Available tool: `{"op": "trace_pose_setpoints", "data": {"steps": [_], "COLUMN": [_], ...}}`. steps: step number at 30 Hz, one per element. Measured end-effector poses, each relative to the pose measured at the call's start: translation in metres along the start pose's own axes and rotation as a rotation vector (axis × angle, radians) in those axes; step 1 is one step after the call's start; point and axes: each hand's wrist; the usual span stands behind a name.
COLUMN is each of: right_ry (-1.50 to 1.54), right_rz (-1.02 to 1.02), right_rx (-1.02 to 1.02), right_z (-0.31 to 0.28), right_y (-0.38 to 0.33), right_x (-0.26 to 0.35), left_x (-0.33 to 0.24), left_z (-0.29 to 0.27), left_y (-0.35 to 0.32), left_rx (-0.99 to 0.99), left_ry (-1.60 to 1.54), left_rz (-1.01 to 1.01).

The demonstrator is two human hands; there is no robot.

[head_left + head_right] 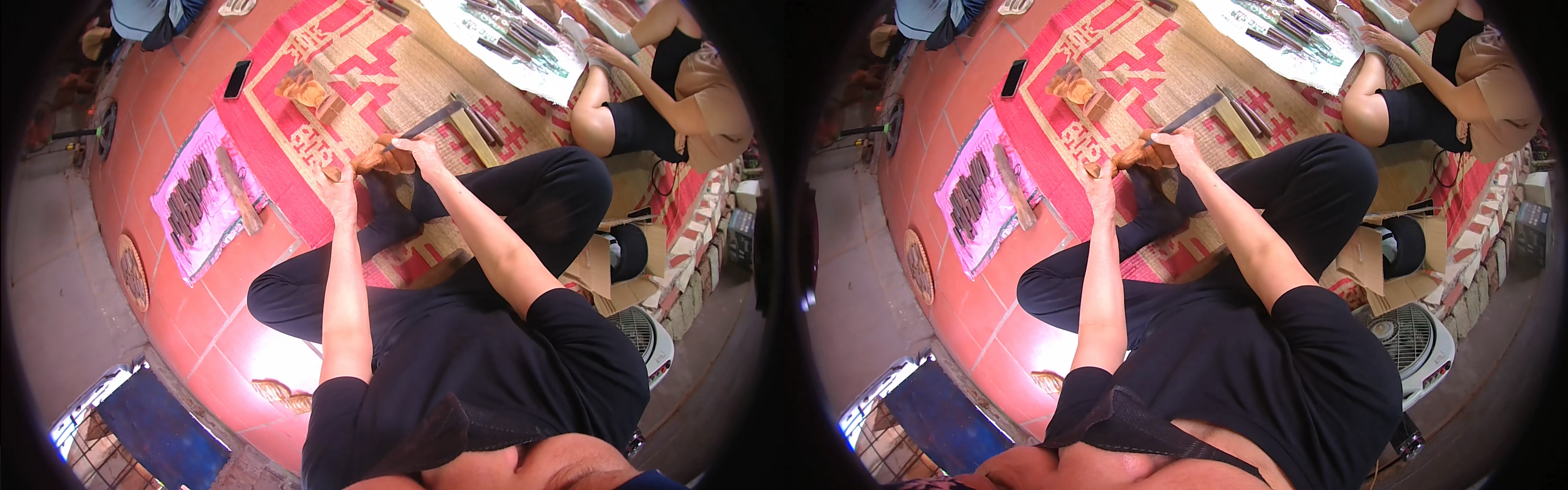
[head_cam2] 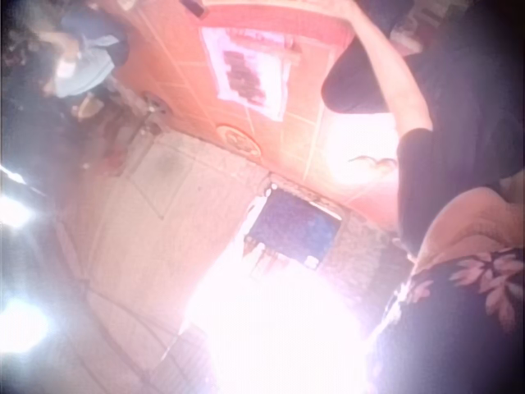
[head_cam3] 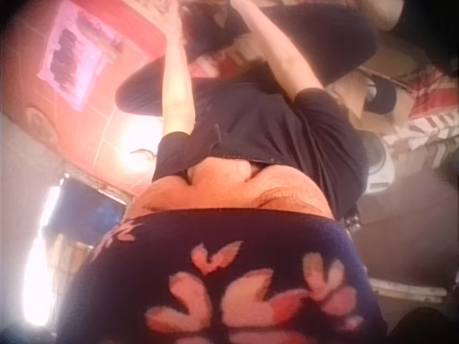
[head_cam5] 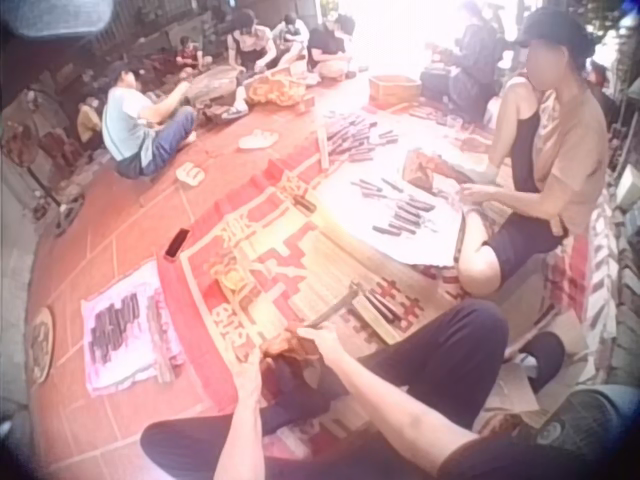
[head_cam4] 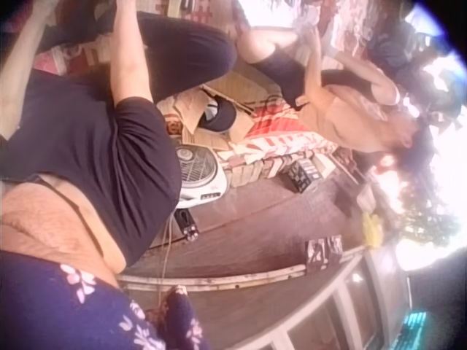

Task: The person sits on a mat and uses a metal file to shape a small wooden figurine held in their left hand. They repeatedly file the top and sides of the object, rotating it to access different surfaces.

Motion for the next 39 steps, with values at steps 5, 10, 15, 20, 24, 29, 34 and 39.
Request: {"op": "trace_pose_setpoints", "data": {"steps": [5,10,15,20,24,29,34,39], "right_ry": [0.102,-0.077,0.058,-0.062,0.072,-0.094,0.045,-0.096], "right_rz": [0.1,-0.028,0.072,-0.034,0.091,-0.008,0.126,0.035], "right_rx": [-0.174,-0.059,-0.163,-0.061,-0.162,-0.105,-0.2,-0.11], "right_z": [-0.004,-0.005,-0.009,-0.008,-0.008,-0.009,-0.005,-0.014], "right_y": [0.0,0.001,0.0,0.006,0.0,0.007,-0.002,0.018], "right_x": [-0.003,-0.008,-0.001,-0.013,0.005,-0.008,0.006,-0.017], "left_x": [-0.002,-0.011,-0.026,-0.023,-0.028,-0.026,-0.025,-0.028], "left_z": [-0.002,-0.001,-0.003,-0.002,-0.003,-0.002,-0.004,-0.002], "left_y": [-0.004,-0.006,-0.014,-0.011,-0.014,-0.013,-0.015,-0.014], "left_rx": [-0.022,-0.022,-0.004,-0.004,-0.003,0.002,-0.016,-0.011], "left_ry": [0.043,0.056,0.07,0.055,0.063,0.007,0.058,0.041], "left_rz": [0.036,0.088,0.092,0.108,0.104,0.149,0.171,0.175]}}
Point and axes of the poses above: each hand's wrist, its own y-axis towards the middle knuckle, its own z-axis out of the palm, x = y × z, and after that the axes turned 2 degrees about -y, right-handed
